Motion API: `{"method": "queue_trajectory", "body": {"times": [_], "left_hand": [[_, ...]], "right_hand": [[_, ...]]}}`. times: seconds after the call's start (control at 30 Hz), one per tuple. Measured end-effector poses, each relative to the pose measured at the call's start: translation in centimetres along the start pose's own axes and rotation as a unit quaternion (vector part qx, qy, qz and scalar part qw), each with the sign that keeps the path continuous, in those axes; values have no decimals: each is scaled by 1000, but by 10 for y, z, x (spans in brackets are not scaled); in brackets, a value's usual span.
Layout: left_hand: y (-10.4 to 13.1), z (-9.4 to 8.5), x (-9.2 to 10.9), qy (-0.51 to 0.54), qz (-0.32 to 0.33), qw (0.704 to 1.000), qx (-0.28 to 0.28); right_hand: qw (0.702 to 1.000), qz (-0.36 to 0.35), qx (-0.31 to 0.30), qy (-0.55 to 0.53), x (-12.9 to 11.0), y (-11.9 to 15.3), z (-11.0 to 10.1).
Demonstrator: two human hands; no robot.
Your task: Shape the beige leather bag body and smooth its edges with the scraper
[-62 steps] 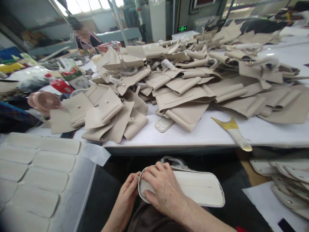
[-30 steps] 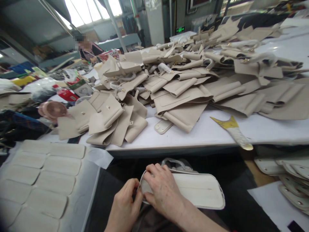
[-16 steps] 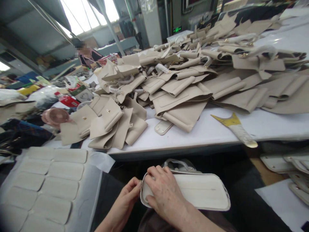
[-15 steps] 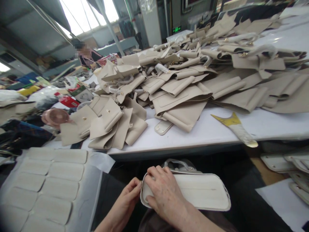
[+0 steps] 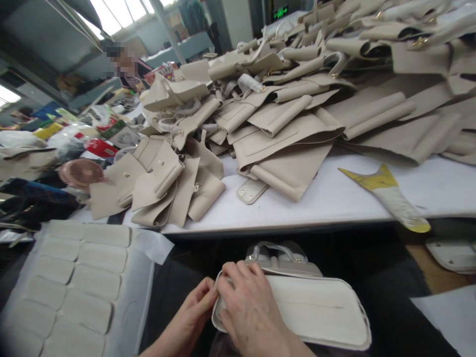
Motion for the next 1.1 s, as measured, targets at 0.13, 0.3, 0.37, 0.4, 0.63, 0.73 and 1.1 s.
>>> {"method": "queue_trajectory", "body": {"times": [0.13,0.3,0.37,0.4,0.63,0.73,1.1], "left_hand": [[-6,-3,11,-101,12,995,22],[-19,-3,22,-219,3,975,-27],[-23,-3,26,-244,7,969,-38],[-25,-2,28,-253,11,966,-42],[-23,-1,31,-215,156,964,-27],[-19,-3,24,-193,220,956,-1],[16,60,75,-539,536,649,-36]], "right_hand": [[999,-22,46,6,3,-5,-1],[997,-47,66,18,1,-9,-6],[996,-46,71,23,0,-9,-9],[996,-45,77,25,0,-8,-11],[991,-49,106,67,-13,5,-4],[989,-36,104,99,-18,14,1],[893,158,374,-194,80,133,-121]]}}
Point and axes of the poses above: each hand's wrist, its own y-axis away from the middle knuckle, its own z-axis out of the palm, x = y × z, the point moved 7 cm from there along -y, towards the middle knuckle, and after that the axes turned 6 degrees about z, right-handed, at the moved point
